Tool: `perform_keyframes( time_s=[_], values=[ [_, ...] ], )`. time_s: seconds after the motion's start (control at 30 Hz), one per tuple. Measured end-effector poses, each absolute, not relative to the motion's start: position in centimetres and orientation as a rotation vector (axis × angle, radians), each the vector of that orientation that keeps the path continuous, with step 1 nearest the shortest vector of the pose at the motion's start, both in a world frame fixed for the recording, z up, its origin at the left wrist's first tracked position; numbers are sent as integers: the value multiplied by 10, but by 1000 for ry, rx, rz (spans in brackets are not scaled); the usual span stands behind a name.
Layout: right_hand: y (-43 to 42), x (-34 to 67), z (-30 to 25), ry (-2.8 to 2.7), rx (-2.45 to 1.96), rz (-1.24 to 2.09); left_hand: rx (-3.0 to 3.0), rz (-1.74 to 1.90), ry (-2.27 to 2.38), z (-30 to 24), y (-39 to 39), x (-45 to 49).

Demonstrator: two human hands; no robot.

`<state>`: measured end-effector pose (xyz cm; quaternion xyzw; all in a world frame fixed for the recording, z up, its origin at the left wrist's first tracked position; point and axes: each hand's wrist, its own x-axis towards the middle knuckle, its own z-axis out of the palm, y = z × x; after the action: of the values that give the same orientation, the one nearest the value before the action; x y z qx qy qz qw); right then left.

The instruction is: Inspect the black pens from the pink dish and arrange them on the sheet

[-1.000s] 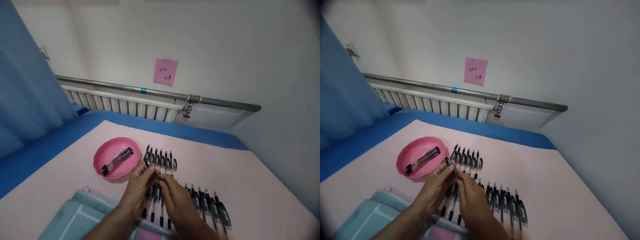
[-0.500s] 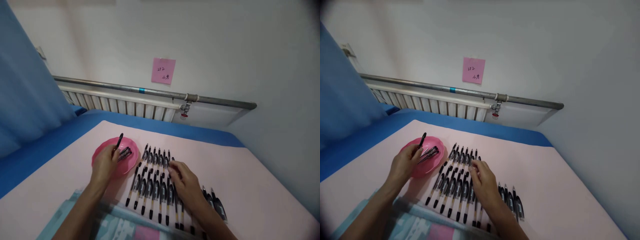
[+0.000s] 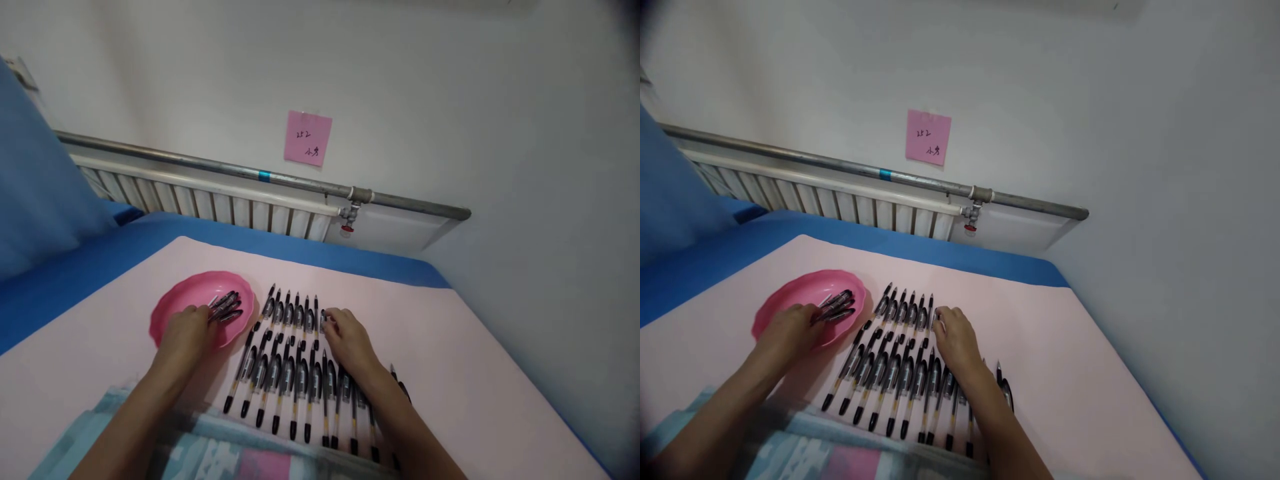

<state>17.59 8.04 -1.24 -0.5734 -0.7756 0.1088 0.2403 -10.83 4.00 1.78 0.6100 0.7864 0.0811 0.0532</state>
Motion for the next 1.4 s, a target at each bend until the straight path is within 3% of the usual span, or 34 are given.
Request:
perform_keyframes(
  time_s=[0.9, 0.97, 1.03, 1.13, 1.27, 1.4],
  values=[
    [80, 175, -5, -2163, -1784, 304, 1776, 51, 2361, 12, 41, -119],
    [77, 172, 2, -2007, -1743, 430, 1770, 212, 2369, 19, 40, -112],
    [69, 164, 12, -1834, -1633, 605, 1696, 612, 2291, 28, 35, -100],
    [50, 145, 25, -1757, -1406, 863, 1367, 1119, 1748, 37, 24, -68],
    [27, 122, 29, -1832, -1243, 925, 918, 1084, 1138, 29, 13, -28],
    [34, 126, 24, -1927, -1198, 901, 830, 1120, 1105, 16, 13, -20]
  ],
)
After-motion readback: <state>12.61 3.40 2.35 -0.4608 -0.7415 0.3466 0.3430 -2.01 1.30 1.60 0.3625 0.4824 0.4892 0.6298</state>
